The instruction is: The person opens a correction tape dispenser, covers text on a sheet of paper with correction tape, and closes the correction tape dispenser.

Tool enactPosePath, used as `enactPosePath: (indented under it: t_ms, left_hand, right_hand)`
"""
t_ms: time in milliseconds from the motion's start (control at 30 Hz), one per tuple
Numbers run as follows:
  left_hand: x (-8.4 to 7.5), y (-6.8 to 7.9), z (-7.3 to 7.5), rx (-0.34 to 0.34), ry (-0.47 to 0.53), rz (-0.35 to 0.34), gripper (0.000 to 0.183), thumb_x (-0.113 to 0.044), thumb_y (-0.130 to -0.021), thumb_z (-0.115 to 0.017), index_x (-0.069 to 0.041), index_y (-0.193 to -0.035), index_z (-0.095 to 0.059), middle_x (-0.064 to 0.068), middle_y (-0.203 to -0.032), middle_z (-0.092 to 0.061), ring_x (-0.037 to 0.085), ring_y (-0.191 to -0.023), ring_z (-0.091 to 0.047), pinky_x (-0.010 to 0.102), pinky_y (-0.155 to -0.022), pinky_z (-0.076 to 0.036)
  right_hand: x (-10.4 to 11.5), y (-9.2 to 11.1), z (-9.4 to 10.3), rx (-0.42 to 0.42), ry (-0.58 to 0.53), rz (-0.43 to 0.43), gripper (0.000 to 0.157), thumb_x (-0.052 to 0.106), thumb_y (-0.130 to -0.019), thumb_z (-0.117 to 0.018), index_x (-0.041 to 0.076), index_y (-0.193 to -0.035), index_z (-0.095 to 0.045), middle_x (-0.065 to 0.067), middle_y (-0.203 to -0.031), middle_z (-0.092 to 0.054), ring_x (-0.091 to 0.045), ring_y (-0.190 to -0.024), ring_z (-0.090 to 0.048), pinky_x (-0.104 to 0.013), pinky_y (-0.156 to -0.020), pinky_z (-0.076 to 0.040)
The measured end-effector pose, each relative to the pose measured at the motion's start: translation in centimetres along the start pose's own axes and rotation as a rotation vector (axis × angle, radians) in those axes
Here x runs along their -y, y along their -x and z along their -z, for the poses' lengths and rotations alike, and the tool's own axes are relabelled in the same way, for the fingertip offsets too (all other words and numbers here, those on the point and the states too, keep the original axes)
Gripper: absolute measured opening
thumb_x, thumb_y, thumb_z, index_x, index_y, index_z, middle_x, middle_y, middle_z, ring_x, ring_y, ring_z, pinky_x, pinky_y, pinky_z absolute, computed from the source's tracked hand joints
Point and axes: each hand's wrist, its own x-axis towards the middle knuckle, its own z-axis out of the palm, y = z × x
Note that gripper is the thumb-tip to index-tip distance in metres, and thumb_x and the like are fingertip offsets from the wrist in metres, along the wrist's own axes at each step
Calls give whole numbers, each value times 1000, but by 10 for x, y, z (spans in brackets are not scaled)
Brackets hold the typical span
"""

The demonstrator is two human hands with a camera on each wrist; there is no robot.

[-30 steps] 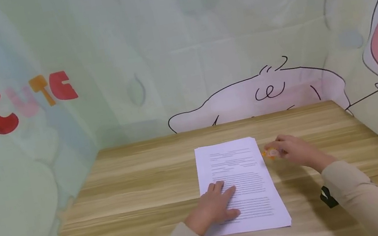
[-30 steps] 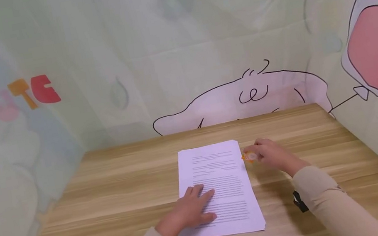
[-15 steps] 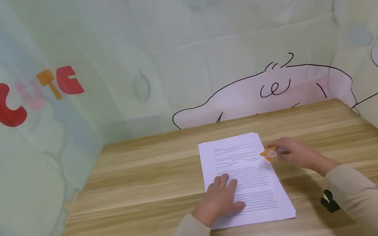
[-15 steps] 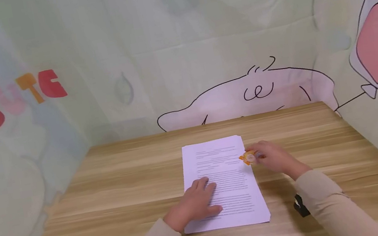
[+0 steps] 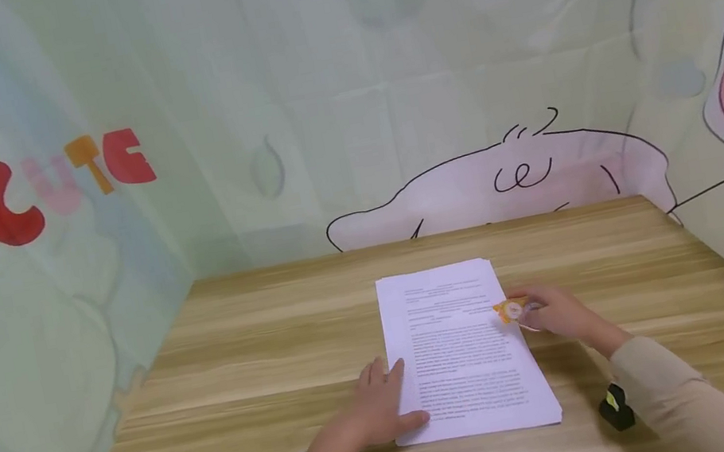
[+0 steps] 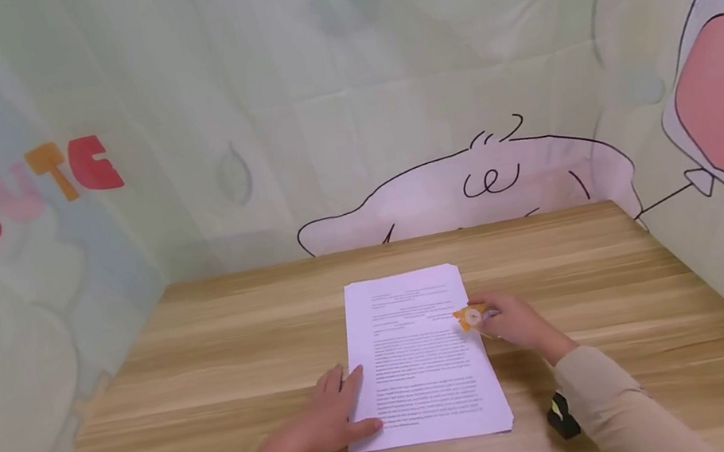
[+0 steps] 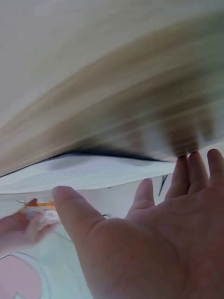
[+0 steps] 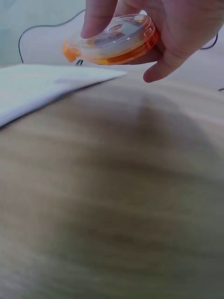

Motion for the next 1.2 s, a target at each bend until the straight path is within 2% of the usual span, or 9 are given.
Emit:
enactPosePath:
  t_ms: [200, 300, 400, 533, 633, 800, 933, 1067, 1200]
  left_hand:
    - [6, -2, 0, 25, -19, -27, 89, -52, -81, -61, 3, -142, -26, 31, -145, -23, 43, -135, -23, 52, -110, -22]
    - [7, -1, 0, 30, -23, -53, 93, -54, -78, -63, 2, -142, -26, 31, -145, -22, 42, -135, -23, 52, -110, -22]
    - [7, 1, 0, 41, -32, -69, 100, -57, -73, -67, 1, -143, -26, 31, -146, -21, 41, -136, -23, 51, -111, -22]
    - [5, 4, 0, 77, -31, -61, 106, -58, -68, -71, -1, -144, -24, 32, -147, -18, 42, -137, -20, 51, -111, -22]
    - [3, 4, -1, 85, -33, -42, 104, -56, -67, -72, -4, -144, -25, 32, -147, -15, 43, -137, -18, 52, -111, -22]
    - [4, 3, -5, 59, -57, -35, 93, -54, -69, -72, -12, -143, -33, 31, -148, -16, 42, -137, -19, 53, -110, -23]
    - [3, 4, -4, 52, -55, -32, 86, -53, -70, -72, -16, -141, -38, 29, -148, -15, 41, -137, -19, 53, -109, -23]
    - [2, 4, -1, 48, -100, -81, 87, -53, -70, -72, -12, -139, -40, 24, -151, -15, 39, -139, -17, 50, -111, -23]
    - [2, 1, 2, 67, -159, -149, 88, -52, -72, -70, -5, -139, -39, 16, -151, -23, 31, -140, -22, 43, -112, -25]
  right_hand:
    - [-2, -10, -11, 31, -16, -25, 42, 16, -86, -58, 6, -127, -54, -20, -125, -52, -33, -112, -47, -46, -89, -41]
    - [1, -15, -17, 47, -15, -38, 42, 17, -87, -57, 9, -128, -53, -20, -128, -51, -33, -112, -47, -46, -89, -40]
    - [5, -19, -21, 54, -7, -19, 41, 16, -87, -57, 9, -127, -54, -20, -129, -51, -34, -112, -47, -46, -89, -41]
    - [9, -22, -27, 49, -9, 15, 40, 12, -86, -57, 6, -125, -55, -22, -130, -50, -39, -118, -45, -53, -94, -39]
    - [10, -25, -29, 61, -29, 5, 40, 10, -87, -56, 6, -126, -54, -22, -132, -48, -40, -120, -44, -56, -95, -37]
    - [14, -29, -31, 77, -21, -17, 40, 9, -87, -55, 6, -127, -53, -23, -132, -48, -37, -118, -45, -55, -94, -38]
    - [17, -30, -32, 68, 26, 13, 38, 8, -86, -56, 4, -124, -55, -23, -130, -50, -38, -119, -45, -56, -97, -36]
    - [18, -29, -33, 60, 74, 59, 37, 6, -85, -56, 3, -121, -57, -23, -126, -54, -38, -116, -48, -55, -96, -37]
    - [19, -29, -34, 69, 82, 65, 37, 4, -84, -56, 3, -121, -57, -23, -124, -55, -36, -112, -51, -53, -93, -40]
